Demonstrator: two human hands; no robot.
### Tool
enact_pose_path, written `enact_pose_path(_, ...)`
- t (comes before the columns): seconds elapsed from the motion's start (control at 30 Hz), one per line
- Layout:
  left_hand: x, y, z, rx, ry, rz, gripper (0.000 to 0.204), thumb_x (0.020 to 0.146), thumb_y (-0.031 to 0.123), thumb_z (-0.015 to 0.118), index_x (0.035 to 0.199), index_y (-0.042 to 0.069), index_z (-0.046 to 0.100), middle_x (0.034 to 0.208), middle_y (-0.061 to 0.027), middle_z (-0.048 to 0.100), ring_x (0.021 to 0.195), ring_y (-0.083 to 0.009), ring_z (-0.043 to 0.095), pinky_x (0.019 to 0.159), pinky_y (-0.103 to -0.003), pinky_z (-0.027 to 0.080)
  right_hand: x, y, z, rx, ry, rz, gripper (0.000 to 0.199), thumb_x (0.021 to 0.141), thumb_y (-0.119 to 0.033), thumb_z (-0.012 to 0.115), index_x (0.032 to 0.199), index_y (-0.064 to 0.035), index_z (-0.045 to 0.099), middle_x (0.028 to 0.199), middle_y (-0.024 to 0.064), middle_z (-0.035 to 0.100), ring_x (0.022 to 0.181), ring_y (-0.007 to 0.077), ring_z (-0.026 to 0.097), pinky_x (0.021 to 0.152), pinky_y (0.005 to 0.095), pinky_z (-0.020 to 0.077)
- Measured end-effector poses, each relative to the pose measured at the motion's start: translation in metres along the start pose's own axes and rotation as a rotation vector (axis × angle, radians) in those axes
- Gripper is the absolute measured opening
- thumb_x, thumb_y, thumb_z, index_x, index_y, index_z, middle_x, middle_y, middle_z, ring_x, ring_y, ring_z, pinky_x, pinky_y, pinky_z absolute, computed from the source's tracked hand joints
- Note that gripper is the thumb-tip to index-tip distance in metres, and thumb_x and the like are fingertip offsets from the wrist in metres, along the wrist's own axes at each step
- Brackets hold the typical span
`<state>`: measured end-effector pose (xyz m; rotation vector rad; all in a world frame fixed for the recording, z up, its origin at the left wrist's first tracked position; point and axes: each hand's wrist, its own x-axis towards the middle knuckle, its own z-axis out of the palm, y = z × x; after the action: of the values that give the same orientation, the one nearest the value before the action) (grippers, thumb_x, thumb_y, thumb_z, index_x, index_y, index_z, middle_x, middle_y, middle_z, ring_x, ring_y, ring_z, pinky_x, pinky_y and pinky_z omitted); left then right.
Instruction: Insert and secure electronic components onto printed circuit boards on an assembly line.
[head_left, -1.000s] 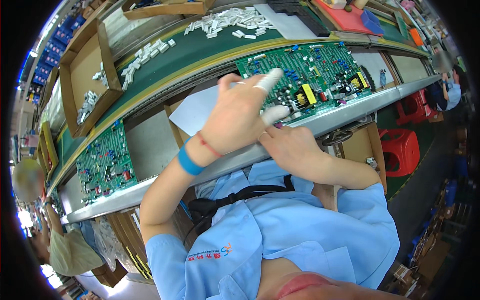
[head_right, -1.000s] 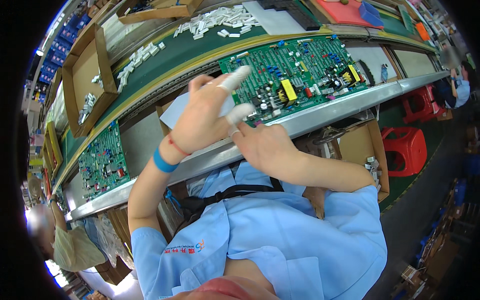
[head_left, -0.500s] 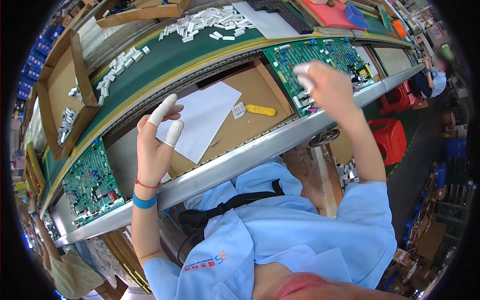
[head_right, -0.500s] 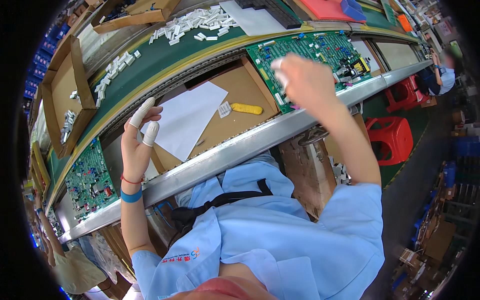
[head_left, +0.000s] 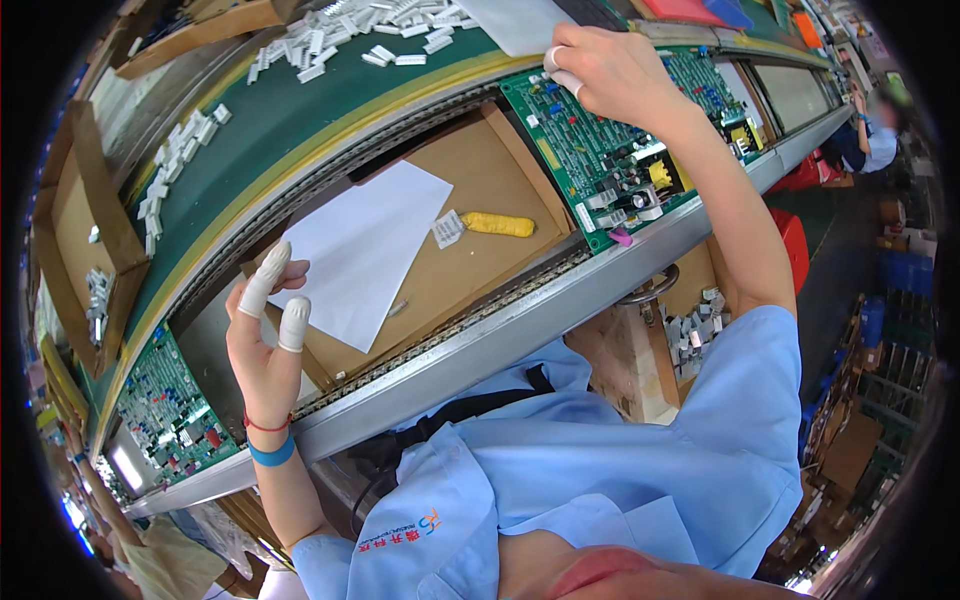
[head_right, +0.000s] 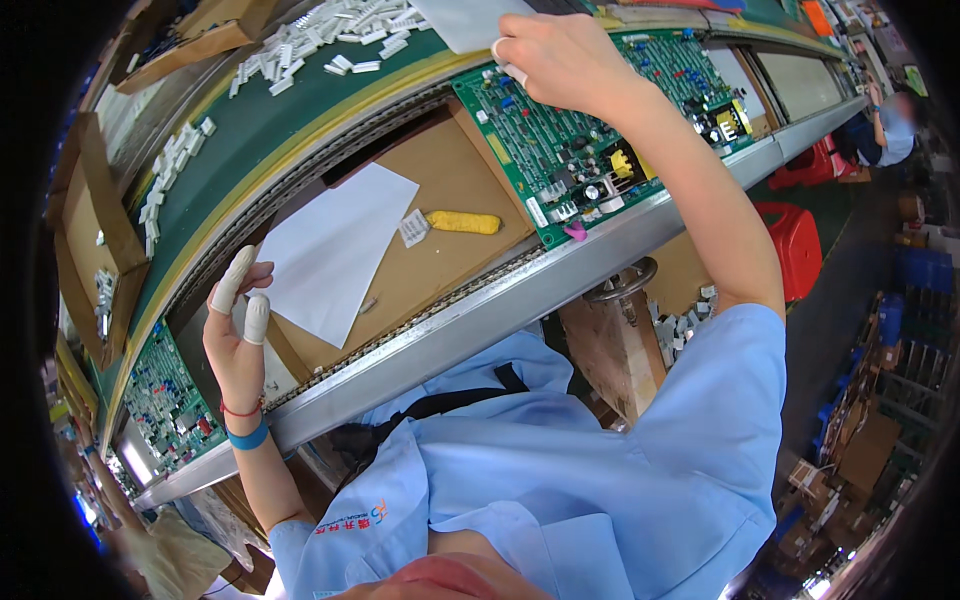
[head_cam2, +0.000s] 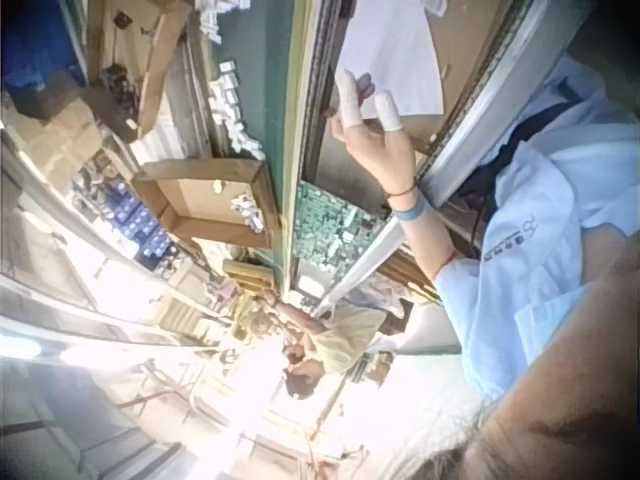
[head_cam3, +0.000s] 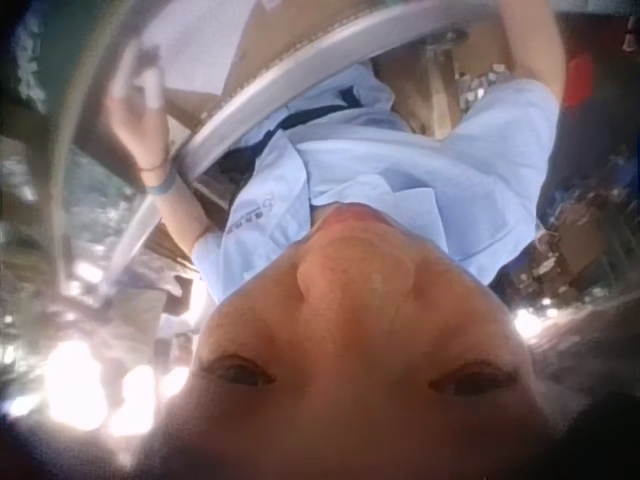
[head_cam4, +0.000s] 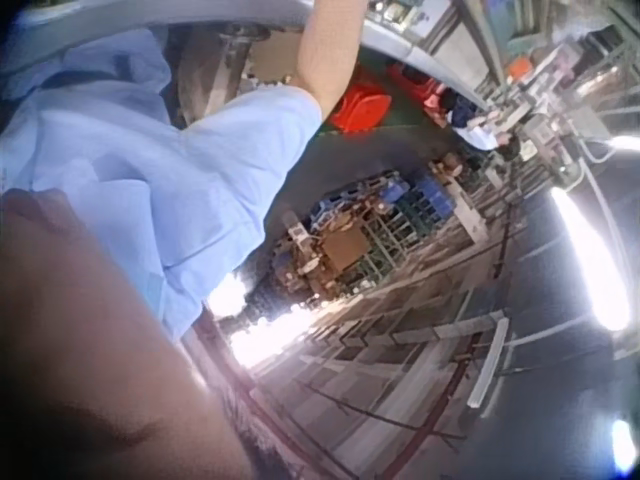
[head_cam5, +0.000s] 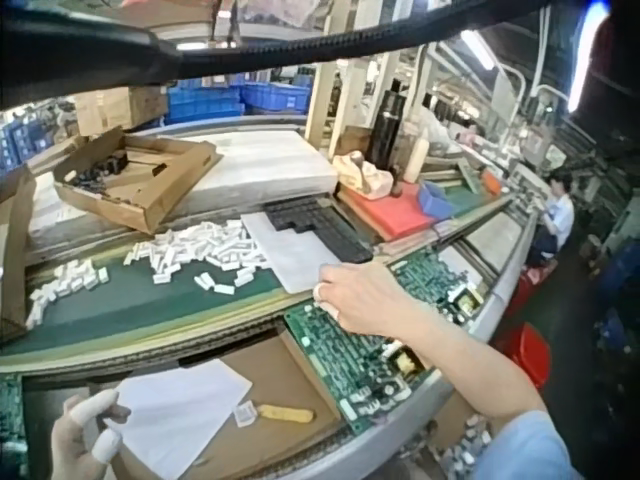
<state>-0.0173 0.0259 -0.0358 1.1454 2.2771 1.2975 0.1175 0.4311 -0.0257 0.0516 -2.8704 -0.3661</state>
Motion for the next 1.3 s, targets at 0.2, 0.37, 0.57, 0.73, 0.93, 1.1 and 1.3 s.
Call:
enact_pose_path(0.2,0.004,-0.003,0.006,-0.011,-0.012,-0.044,0.044,0.088,0.012,0.063,0.131,0.005,0.055,0.109,-0.0103,0.062,0.102,-0.0203,0.059,0.095,-0.035,0.043,-0.004,0.003,-0.004,0.113,0.050,0.092,0.006,0.082,-0.013,0.062,0.086,-0.0147,0.066,0.087,-0.0039,0.060,0.072,0.0195,0.063,0.060,0.0339,0.0509)
enact_pose_path(0.37,0.003,-0.002,0.006,0.007,-0.038,-0.052,0.044,0.088,0.012,0.063,0.131,0.005,0.055,0.109,-0.0105,0.062,0.103,-0.0211,0.059,0.096,-0.035,0.043,-0.002,-0.002,-0.012,0.146,0.044,0.095,0.006,0.078,-0.018,0.063,0.079,-0.0176,0.069,0.080,-0.0022,0.061,0.069,0.0199,0.063,0.053,0.0341,0.0471)
enact_pose_path(0.57,0.001,0.000,0.008,0.029,-0.037,-0.048,0.046,0.087,0.009,0.065,0.131,0.006,0.055,0.110,-0.0102,0.062,0.104,-0.0209,0.059,0.096,-0.035,0.042,-0.001,0.000,-0.012,0.188,-0.095,0.100,0.010,0.081,-0.017,0.062,0.087,-0.0144,0.070,0.083,0.0021,0.063,0.074,0.0226,0.064,0.060,0.0381,0.0502)
enact_pose_path(0.73,0.000,0.001,0.006,0.083,-0.059,-0.011,0.045,0.088,0.011,0.063,0.132,0.006,0.054,0.112,-0.0102,0.062,0.104,-0.0199,0.058,0.096,-0.034,0.043,-0.009,0.006,0.007,0.048,0.064,0.028,0.011,0.083,-0.013,0.061,0.090,-0.0166,0.068,0.089,-0.0041,0.062,0.071,0.0202,0.063,0.058,0.0341,0.0508)
enact_pose_path(0.93,-0.002,0.004,0.006,0.105,-0.040,-0.004,0.047,0.084,0.005,0.065,0.131,0.008,0.056,0.109,-0.0090,0.064,0.105,-0.0208,0.056,0.099,-0.035,0.039,-0.014,-0.007,-0.013,0.052,0.089,0.097,0.011,0.081,-0.011,0.060,0.089,-0.0149,0.067,0.085,0.0003,0.062,0.072,0.0221,0.064,0.058,0.0352,0.0510)
enact_pose_path(1.1,-0.004,0.005,0.001,0.081,-0.031,0.013,0.049,0.083,0.002,0.065,0.131,0.008,0.055,0.108,-0.0090,0.064,0.102,-0.0199,0.057,0.097,-0.034,0.040,-0.026,-0.081,-0.047,0.387,0.032,0.046,0.005,0.078,-0.011,0.060,0.080,-0.0115,0.064,0.078,0.0042,0.063,0.070,0.0231,0.066,0.055,0.0364,0.0517)
enact_pose_path(1.3,-0.010,0.016,-0.001,0.118,-0.023,0.077,0.046,0.083,0.005,0.067,0.128,0.007,0.057,0.106,-0.0090,0.067,0.101,-0.0221,0.056,0.097,-0.035,0.039,-0.030,-0.121,-0.047,0.170,-0.358,0.111,0.005,0.075,-0.007,0.059,0.079,-0.0060,0.062,0.073,0.0103,0.066,0.067,0.0253,0.069,0.050,0.0373,0.0507)
